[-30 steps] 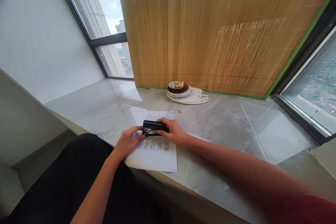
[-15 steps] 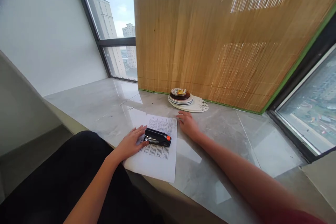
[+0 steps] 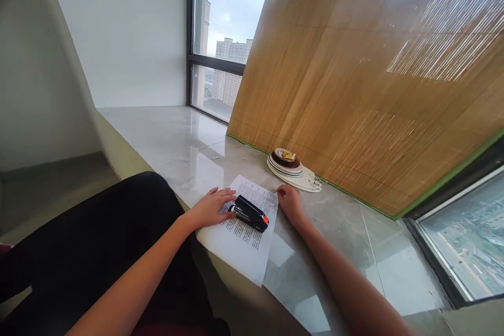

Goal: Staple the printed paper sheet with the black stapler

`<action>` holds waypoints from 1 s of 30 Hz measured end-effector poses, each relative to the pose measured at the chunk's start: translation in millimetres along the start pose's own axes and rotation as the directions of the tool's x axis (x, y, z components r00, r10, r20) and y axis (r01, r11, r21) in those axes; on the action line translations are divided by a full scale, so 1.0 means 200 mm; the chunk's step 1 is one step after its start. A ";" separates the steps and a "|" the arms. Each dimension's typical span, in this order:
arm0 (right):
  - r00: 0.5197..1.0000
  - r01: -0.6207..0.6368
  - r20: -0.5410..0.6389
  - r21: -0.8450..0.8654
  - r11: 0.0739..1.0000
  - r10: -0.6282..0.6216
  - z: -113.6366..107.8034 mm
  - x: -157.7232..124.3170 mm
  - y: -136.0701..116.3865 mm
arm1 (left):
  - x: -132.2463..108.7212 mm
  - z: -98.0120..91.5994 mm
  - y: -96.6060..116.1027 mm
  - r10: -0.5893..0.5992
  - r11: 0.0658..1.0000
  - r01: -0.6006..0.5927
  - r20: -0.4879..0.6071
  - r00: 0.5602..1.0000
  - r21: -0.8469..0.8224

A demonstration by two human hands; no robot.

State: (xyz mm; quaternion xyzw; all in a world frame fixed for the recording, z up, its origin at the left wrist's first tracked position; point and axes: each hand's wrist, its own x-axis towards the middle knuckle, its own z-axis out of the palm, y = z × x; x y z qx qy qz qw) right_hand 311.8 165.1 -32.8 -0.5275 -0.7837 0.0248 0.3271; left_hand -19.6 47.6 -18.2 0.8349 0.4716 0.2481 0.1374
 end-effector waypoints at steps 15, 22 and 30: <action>0.900 0.280 0.251 0.295 0.914 -0.357 0.08 -0.09 -0.32 | 0.03 0.04 -0.13 -0.015 0.974 -0.019 -0.144 0.989 -0.227; 0.987 0.111 0.098 0.127 0.986 -0.124 -0.03 -0.16 -0.16 | 0.03 0.03 -0.15 -0.009 0.931 -0.058 -0.184 0.983 -0.360; 0.941 -0.029 0.316 -0.267 0.963 0.116 0.08 -0.10 -0.15 | 0.03 0.00 -0.14 -0.039 0.823 -0.122 -0.269 0.962 -0.555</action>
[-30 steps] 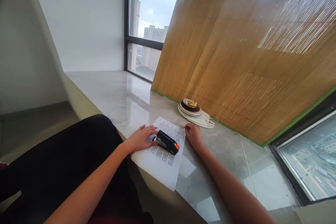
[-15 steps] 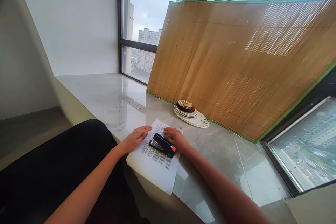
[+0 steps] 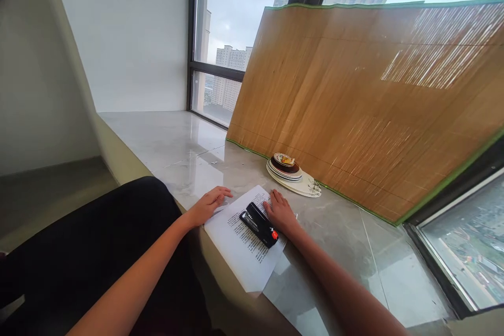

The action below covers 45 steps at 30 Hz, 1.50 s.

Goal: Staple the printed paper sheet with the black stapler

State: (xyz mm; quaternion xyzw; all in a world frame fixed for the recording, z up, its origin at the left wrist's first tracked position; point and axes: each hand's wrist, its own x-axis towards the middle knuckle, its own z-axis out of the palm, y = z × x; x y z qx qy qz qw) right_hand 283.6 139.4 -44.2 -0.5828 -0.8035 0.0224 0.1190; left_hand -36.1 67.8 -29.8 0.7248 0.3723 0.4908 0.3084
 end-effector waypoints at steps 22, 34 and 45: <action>0.833 0.494 0.143 0.241 0.836 -0.534 0.05 0.71 -0.62 | -0.06 -0.25 -0.05 -0.383 0.594 -0.454 -0.730 0.567 -0.664; 0.849 0.480 0.042 0.353 0.803 -0.526 -0.02 0.35 -0.17 | -0.07 -0.03 0.10 0.030 0.979 -0.014 -0.074 0.997 0.204; 0.932 0.140 -0.356 0.521 0.842 0.066 -0.19 -0.02 -0.21 | -0.06 0.02 0.02 -0.089 0.800 -0.057 0.212 0.973 0.598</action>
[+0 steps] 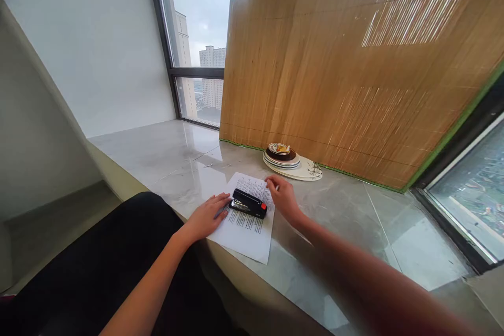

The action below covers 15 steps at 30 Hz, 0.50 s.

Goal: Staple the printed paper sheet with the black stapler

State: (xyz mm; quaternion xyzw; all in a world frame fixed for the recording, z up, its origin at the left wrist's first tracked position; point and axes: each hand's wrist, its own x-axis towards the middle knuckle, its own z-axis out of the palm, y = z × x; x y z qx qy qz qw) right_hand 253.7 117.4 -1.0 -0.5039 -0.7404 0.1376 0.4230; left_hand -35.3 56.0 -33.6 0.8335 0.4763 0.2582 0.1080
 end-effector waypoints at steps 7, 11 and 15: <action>0.992 0.052 0.116 0.026 0.998 -0.055 -0.10 -0.33 -0.11 | -0.01 -0.03 0.01 -0.006 0.999 0.006 -0.014 1.000 -0.051; 0.984 0.088 0.155 0.042 0.995 -0.094 -0.06 -0.30 -0.08 | 0.05 -0.09 0.05 0.000 0.999 0.001 0.022 1.000 -0.049; 0.976 0.124 0.169 0.075 0.990 -0.135 -0.09 -0.29 -0.06 | 0.14 -0.10 0.12 -0.034 0.999 0.033 0.087 0.996 0.016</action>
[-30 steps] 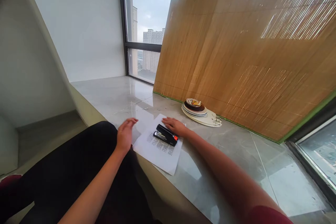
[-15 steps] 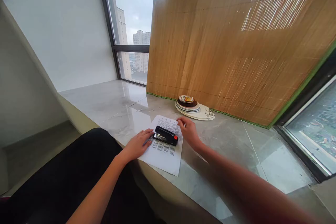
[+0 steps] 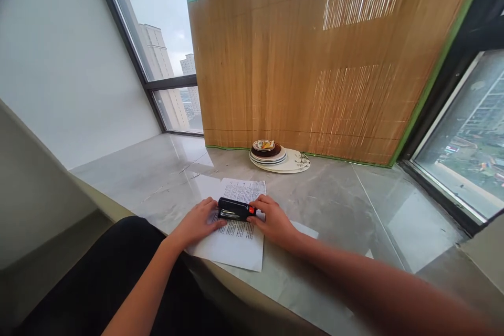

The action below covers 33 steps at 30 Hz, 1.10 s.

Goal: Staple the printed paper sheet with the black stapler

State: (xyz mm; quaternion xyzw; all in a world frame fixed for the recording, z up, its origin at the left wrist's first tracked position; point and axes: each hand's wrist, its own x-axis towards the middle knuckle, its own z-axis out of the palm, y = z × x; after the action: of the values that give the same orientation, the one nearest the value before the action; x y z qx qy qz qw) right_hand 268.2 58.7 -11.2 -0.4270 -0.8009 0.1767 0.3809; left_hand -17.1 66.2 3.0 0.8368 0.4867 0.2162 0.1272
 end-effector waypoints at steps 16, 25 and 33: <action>0.955 -0.081 -0.266 0.201 0.976 0.133 -0.08 -0.03 0.02 | -0.02 0.08 0.02 -0.045 0.981 0.030 -0.076 0.996 -0.192; 0.930 -0.308 -0.018 0.506 0.806 0.366 -0.09 0.00 0.05 | -0.02 0.08 -0.03 -0.015 0.984 0.001 -0.077 0.997 -0.178; 0.904 -0.403 0.106 0.537 0.741 0.415 -0.07 0.01 0.10 | -0.02 0.08 -0.04 0.008 0.985 -0.020 -0.071 0.997 -0.170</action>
State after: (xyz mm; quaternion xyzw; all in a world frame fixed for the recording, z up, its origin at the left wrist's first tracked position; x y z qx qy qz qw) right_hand 289.7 72.1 -13.8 -0.4669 -0.5992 0.4726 0.4467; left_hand -16.3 67.4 -15.8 0.8181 0.4647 0.2871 0.1799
